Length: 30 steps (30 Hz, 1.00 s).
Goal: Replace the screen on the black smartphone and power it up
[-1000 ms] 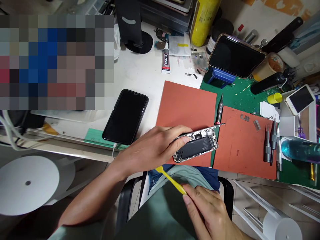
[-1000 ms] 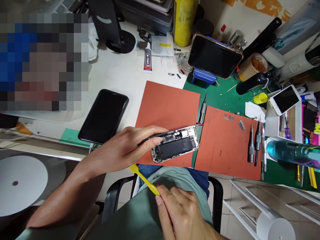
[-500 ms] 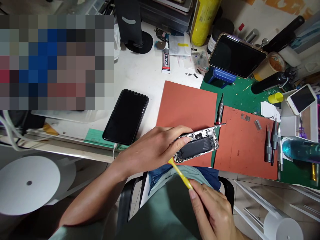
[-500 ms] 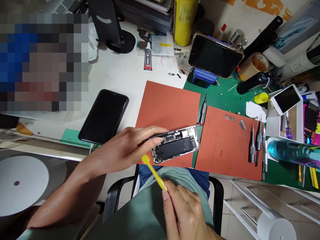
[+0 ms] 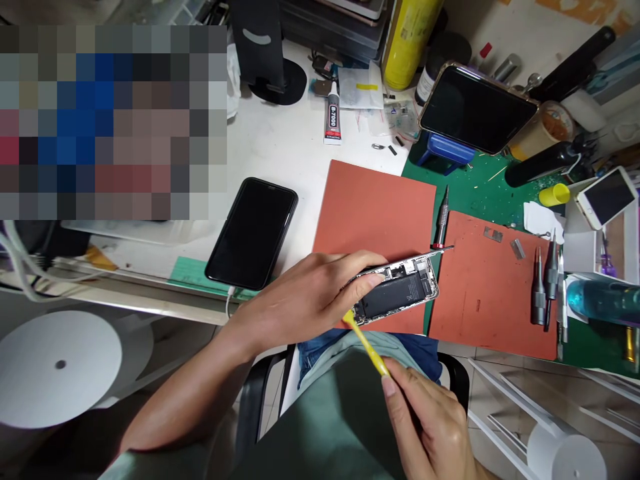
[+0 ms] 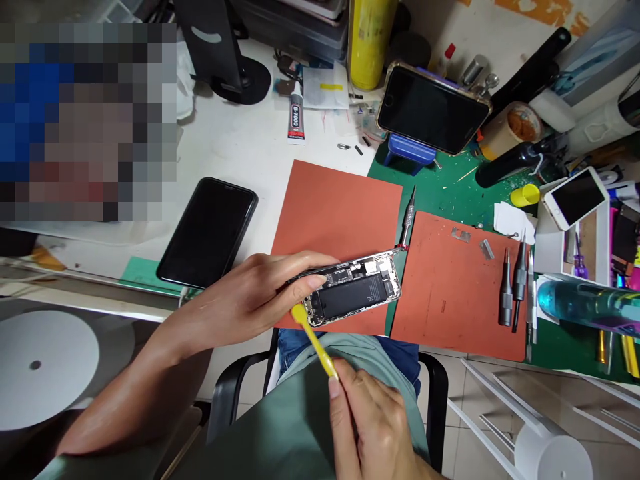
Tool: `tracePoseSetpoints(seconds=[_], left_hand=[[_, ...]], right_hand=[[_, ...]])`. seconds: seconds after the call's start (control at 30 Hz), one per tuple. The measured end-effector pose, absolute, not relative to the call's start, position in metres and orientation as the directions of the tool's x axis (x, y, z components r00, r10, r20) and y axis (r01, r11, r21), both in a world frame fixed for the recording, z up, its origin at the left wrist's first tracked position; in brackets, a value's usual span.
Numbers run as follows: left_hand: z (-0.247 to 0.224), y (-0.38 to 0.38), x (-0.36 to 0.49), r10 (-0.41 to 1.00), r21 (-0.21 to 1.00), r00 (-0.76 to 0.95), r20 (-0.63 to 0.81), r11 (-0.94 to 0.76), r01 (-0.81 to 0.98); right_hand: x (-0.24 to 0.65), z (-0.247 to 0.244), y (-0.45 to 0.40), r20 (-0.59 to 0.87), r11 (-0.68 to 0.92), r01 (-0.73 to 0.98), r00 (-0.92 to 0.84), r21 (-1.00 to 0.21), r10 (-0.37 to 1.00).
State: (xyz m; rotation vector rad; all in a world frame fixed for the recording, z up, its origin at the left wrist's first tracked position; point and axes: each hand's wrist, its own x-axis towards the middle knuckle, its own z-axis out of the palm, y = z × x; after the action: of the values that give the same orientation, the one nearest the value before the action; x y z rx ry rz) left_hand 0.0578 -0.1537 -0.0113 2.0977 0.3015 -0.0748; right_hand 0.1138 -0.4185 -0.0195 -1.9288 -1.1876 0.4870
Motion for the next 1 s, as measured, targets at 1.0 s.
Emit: tracePoseSetpoints(seconds=[1.0], left_hand=[[-0.011, -0.154, 0.057, 0.173, 0.835, 0.975, -0.142, -0.509, 0.212]], right_hand=[[0.115, -0.008, -0.415, 0.034, -0.302, 0.553, 0.516, -0.777, 0.856]])
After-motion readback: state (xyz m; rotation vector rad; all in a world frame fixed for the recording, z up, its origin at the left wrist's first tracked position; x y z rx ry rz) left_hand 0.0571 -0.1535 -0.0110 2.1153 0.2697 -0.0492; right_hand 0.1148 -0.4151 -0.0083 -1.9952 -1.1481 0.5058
